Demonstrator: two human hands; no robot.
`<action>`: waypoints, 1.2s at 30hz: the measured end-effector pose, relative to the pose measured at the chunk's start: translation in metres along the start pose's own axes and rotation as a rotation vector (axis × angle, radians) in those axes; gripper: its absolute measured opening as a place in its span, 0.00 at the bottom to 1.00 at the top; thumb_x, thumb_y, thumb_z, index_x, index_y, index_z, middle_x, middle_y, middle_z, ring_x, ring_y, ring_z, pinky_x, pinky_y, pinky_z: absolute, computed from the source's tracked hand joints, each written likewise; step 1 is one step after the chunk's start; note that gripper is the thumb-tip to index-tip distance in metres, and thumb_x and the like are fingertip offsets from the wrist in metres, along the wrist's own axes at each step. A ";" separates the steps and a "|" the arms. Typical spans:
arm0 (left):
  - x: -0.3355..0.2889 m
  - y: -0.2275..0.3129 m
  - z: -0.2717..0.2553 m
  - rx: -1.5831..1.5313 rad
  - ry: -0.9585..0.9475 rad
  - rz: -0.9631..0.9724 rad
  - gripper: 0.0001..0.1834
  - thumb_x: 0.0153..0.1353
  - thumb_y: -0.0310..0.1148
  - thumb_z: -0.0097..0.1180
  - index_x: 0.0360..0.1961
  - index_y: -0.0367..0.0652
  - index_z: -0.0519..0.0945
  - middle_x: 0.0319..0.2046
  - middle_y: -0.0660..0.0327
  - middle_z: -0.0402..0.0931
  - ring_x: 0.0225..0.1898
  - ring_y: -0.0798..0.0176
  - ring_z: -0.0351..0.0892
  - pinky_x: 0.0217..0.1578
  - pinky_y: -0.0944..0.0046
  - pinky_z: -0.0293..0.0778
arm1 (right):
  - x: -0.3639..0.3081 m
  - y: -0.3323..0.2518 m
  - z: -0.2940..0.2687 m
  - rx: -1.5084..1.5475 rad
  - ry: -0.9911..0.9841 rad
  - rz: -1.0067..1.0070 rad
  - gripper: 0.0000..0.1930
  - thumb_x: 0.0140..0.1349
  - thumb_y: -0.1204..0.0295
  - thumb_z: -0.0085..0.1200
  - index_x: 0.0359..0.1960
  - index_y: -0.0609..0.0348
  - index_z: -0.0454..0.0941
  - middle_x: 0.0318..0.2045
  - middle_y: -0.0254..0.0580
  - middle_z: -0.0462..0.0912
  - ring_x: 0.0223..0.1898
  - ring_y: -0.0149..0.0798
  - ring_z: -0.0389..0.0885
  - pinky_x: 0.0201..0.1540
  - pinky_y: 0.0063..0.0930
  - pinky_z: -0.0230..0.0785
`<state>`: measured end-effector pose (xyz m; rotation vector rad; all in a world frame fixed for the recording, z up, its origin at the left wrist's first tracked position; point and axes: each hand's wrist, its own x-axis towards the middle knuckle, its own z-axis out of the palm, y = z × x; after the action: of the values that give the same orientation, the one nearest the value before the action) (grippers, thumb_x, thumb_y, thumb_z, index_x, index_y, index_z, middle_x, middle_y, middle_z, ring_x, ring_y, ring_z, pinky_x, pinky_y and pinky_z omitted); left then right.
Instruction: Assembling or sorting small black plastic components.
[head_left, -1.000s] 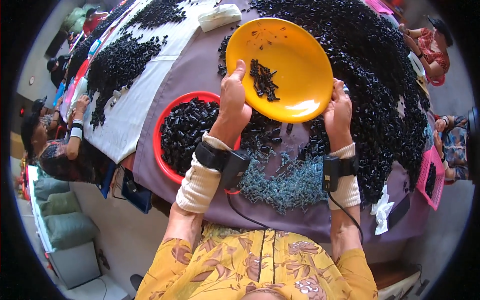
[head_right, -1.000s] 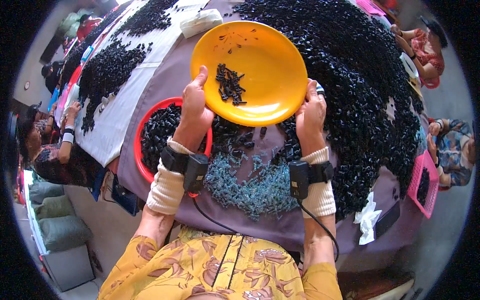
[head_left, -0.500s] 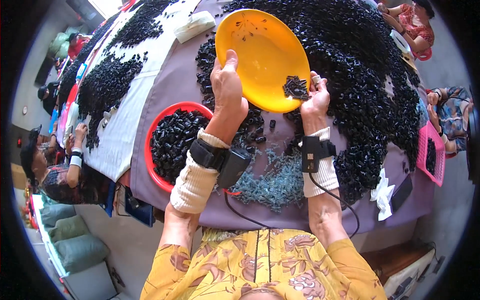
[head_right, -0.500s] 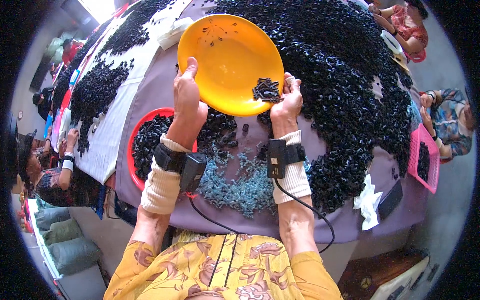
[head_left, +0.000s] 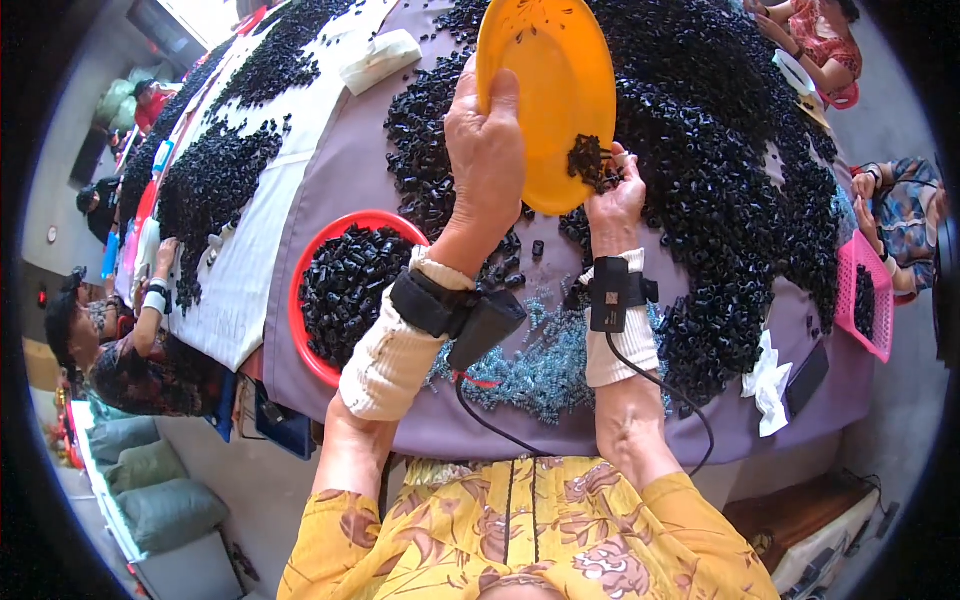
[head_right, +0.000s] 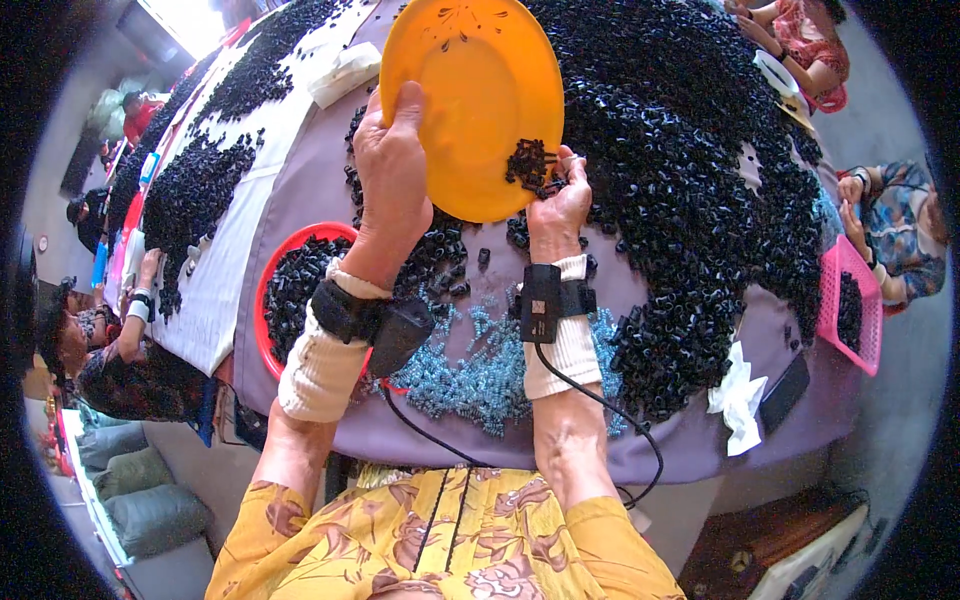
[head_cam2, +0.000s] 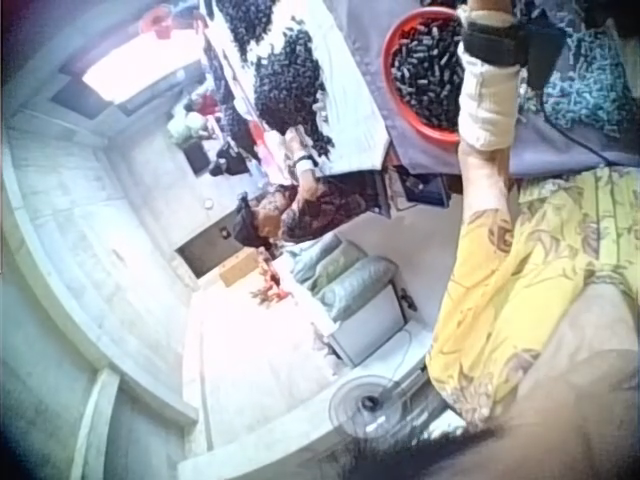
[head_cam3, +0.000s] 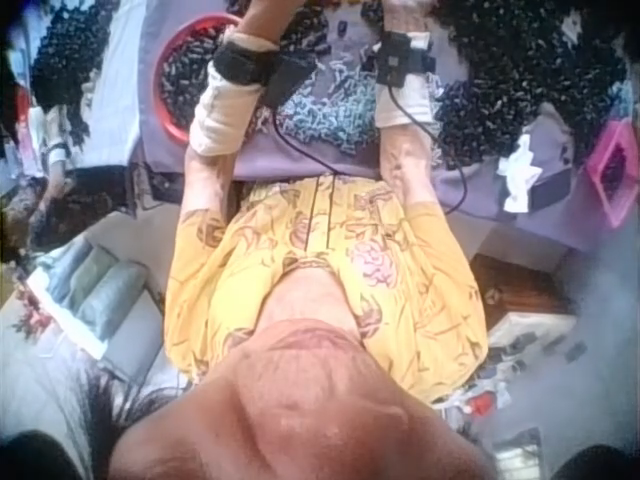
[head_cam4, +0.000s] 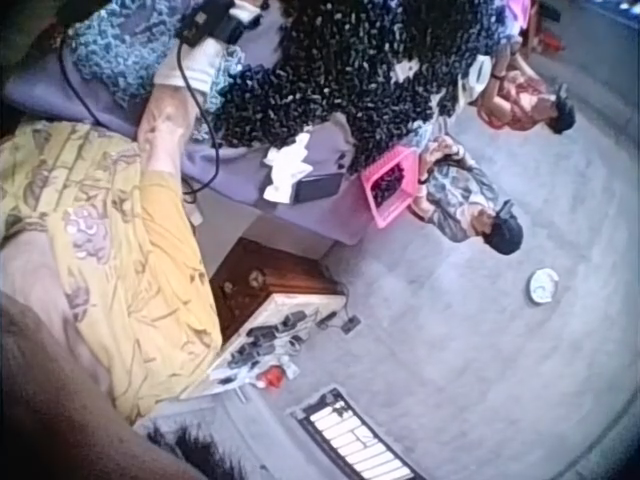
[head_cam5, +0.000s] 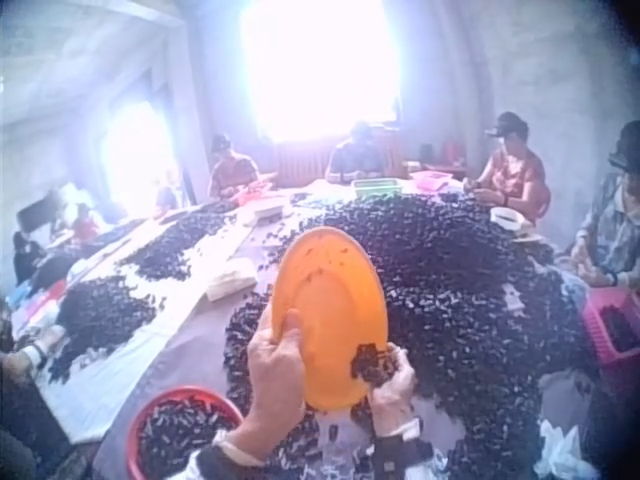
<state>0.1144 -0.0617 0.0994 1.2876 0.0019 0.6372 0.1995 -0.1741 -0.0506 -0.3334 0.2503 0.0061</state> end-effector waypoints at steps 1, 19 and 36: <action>0.001 0.000 0.000 0.024 -0.003 0.030 0.17 0.67 0.36 0.44 0.52 0.36 0.69 0.41 0.62 0.75 0.40 0.71 0.74 0.41 0.71 0.71 | 0.001 0.002 -0.001 0.017 -0.003 0.017 0.18 0.69 0.62 0.35 0.36 0.62 0.75 0.35 0.42 0.78 0.41 0.40 0.76 0.52 0.40 0.68; 0.003 0.003 0.008 0.182 -0.095 0.118 0.19 0.67 0.37 0.42 0.55 0.38 0.69 0.42 0.55 0.76 0.43 0.65 0.76 0.42 0.68 0.73 | 0.005 -0.001 -0.018 0.114 -0.194 0.057 0.14 0.67 0.65 0.39 0.33 0.58 0.76 0.34 0.37 0.80 0.42 0.37 0.77 0.54 0.36 0.64; 0.015 -0.002 -0.008 -0.088 -0.005 -0.003 0.17 0.66 0.33 0.46 0.51 0.35 0.70 0.40 0.61 0.76 0.38 0.68 0.76 0.40 0.69 0.73 | -0.011 -0.010 -0.012 0.034 -0.029 0.140 0.11 0.66 0.64 0.44 0.41 0.58 0.72 0.43 0.33 0.76 0.51 0.34 0.70 0.61 0.42 0.56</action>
<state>0.1250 -0.0485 0.1002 1.2037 -0.0283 0.6252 0.1868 -0.1875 -0.0559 -0.2818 0.2442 0.1440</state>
